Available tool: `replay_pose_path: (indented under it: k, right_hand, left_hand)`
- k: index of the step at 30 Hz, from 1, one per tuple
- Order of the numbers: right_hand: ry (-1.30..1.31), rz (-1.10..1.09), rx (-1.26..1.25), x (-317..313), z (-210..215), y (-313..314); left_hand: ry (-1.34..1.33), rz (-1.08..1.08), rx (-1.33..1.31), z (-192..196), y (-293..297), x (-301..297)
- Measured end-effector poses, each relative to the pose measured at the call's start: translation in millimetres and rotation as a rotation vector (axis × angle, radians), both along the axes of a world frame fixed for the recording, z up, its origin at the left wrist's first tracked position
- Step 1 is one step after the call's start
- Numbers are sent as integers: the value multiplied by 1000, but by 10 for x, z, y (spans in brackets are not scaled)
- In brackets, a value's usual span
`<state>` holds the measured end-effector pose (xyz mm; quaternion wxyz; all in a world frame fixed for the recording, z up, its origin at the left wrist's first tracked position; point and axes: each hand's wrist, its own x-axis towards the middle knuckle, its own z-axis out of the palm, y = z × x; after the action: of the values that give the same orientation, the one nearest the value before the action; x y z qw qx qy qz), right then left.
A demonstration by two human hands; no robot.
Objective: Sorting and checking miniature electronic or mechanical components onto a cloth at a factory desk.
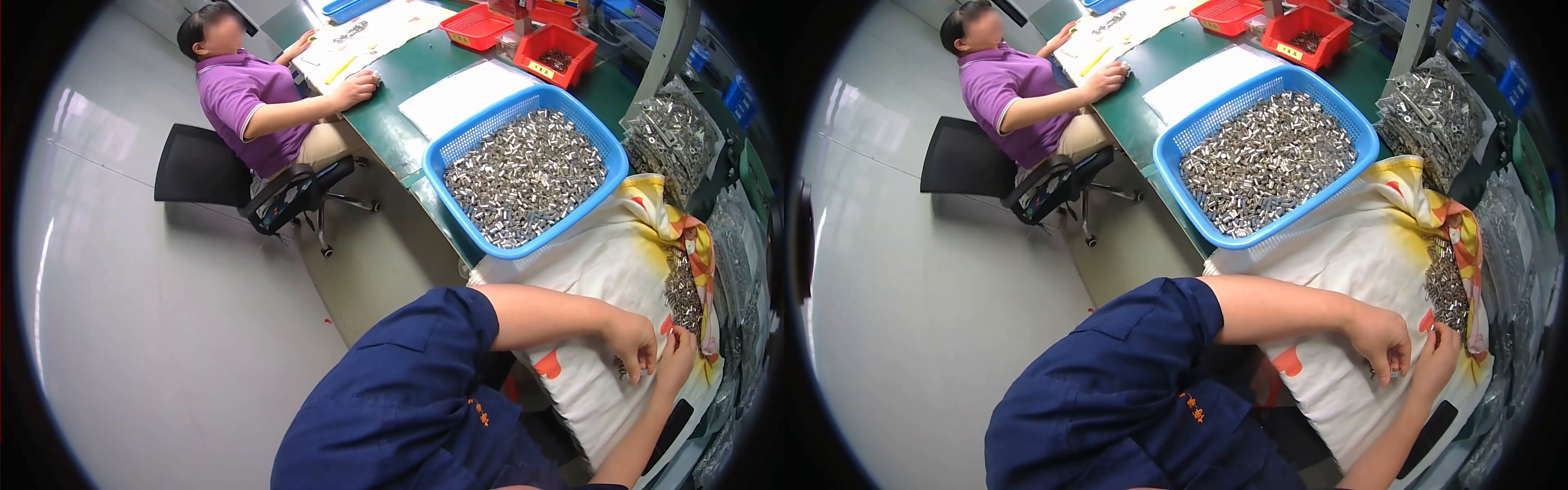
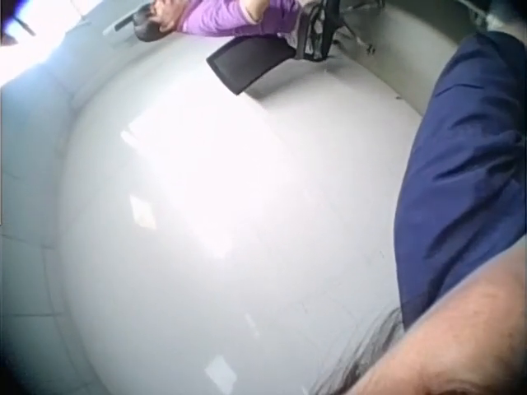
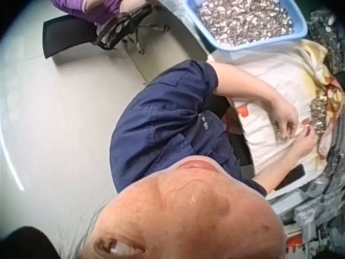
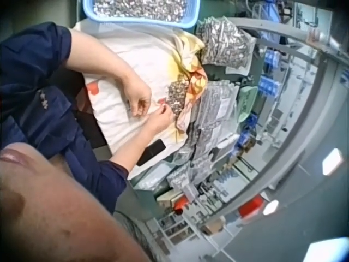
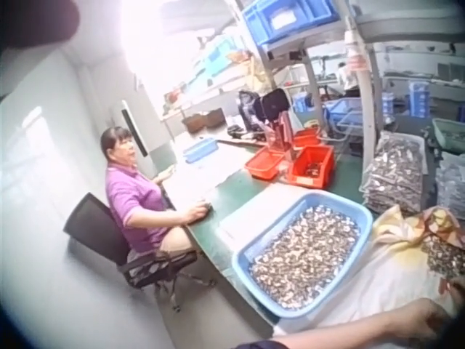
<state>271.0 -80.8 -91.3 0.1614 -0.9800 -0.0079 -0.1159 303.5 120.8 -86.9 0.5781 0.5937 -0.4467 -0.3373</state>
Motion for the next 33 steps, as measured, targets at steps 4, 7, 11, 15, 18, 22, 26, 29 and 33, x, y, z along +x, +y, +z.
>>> replay_pose_path:
  k: [4, 7, 11, 15, 18, 22, 26, 29, 33]
  right_hand:
    - [-40, 85, -143, 99, 68, 57]
    - [-9, 187, -171, 113, 100, 72]
    - [-36, 192, -192, 80, 157, 161]
    - [-57, 174, -224, 91, 104, 93]
    - [78, -58, 141, 64, 96, 37]
    - [14, -87, 705, -32, -140, -224]
    - [-95, -19, 916, -80, -282, -194]
    - [-91, 2, 968, -87, -327, -119]
    - [-59, 11, 986, -141, -276, 76]
  left_hand:
    - [15, -28, 11, -22, -7, 26]
    - [-9, -20, -27, -66, -42, 15]
    - [-9, -14, -14, -51, -36, 29]
    - [49, -16, -42, -66, -36, 33]
    - [134, 19, -22, -65, -29, 37]
    - [293, 54, -29, -34, -52, 34]
    - [371, 50, -32, -28, -44, 48]
    - [426, 39, -66, -87, -51, 74]
    - [465, 12, -73, -95, -45, 87]
